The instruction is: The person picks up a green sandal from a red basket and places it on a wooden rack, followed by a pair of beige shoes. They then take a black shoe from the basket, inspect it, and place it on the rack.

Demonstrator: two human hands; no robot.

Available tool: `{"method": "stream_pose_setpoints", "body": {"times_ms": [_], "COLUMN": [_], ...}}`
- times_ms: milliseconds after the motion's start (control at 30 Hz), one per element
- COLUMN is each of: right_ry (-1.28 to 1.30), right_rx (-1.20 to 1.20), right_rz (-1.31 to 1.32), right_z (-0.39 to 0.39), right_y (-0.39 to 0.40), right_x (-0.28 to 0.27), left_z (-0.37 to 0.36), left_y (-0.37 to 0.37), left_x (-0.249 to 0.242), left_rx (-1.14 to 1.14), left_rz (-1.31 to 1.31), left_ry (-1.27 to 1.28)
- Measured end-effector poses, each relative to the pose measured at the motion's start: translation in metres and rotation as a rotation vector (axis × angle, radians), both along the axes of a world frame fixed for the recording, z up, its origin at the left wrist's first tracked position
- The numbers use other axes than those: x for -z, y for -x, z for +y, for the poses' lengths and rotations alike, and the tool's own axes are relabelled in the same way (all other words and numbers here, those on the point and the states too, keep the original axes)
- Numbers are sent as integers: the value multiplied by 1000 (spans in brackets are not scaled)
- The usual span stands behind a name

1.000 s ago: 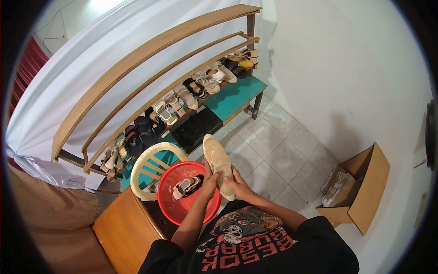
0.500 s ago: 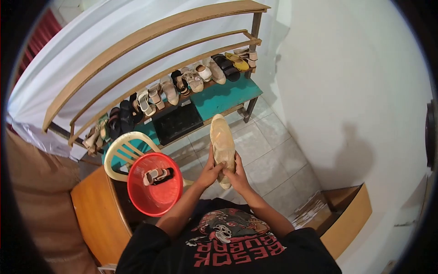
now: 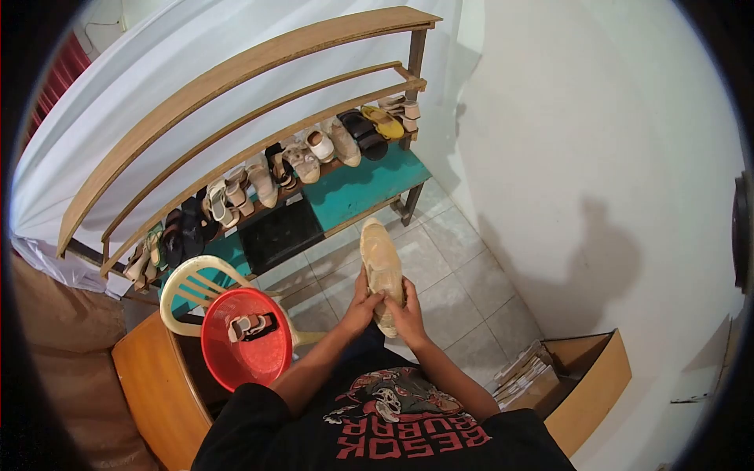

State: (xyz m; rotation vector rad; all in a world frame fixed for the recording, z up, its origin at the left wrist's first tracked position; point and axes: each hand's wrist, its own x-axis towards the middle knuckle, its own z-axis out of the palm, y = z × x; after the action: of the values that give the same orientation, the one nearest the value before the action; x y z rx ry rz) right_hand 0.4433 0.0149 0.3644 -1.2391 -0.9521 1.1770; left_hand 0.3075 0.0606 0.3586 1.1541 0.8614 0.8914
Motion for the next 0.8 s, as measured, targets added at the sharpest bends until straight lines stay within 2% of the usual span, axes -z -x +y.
{"method": "stream_pose_setpoints", "body": {"times_ms": [100, 167, 200, 267, 400, 500, 567, 600, 733, 800], "right_ry": [37, 136, 127, 17, -39, -85, -79, -71, -72, -322], "right_rx": [67, 110, 112, 195, 100, 50, 111, 118, 75, 83], "right_rz": [112, 211, 205, 19, 56, -62, -412, -349, -390, -635], "right_z": [30, 55, 71, 106, 178, 221, 244, 257, 293, 313], "right_y": [-25, -36, -39, -42, -53, -59, -58, -58, -75, -88], "right_x": [-5, -22, -19, -9, -29, -42, -51, -53, -68, -71], "left_z": [29, 54, 68, 97, 162, 213, 244, 256, 293, 310], "left_y": [-27, -37, -42, -48, -49, -55, -61, -65, -89, -105], "left_x": [-6, -8, -11, -20, -46, -57, -56, -58, -80, -97], "left_rx": [38, 113, 115, 84, 71, 8, -14, -32, -56, -102], "left_rz": [-94, 28, 22, 57, 59, 80, 24, 59, -8, -167], "left_ry": [24, -144, -153, -287, -281, -247, -287, -296, -300, -141]}}
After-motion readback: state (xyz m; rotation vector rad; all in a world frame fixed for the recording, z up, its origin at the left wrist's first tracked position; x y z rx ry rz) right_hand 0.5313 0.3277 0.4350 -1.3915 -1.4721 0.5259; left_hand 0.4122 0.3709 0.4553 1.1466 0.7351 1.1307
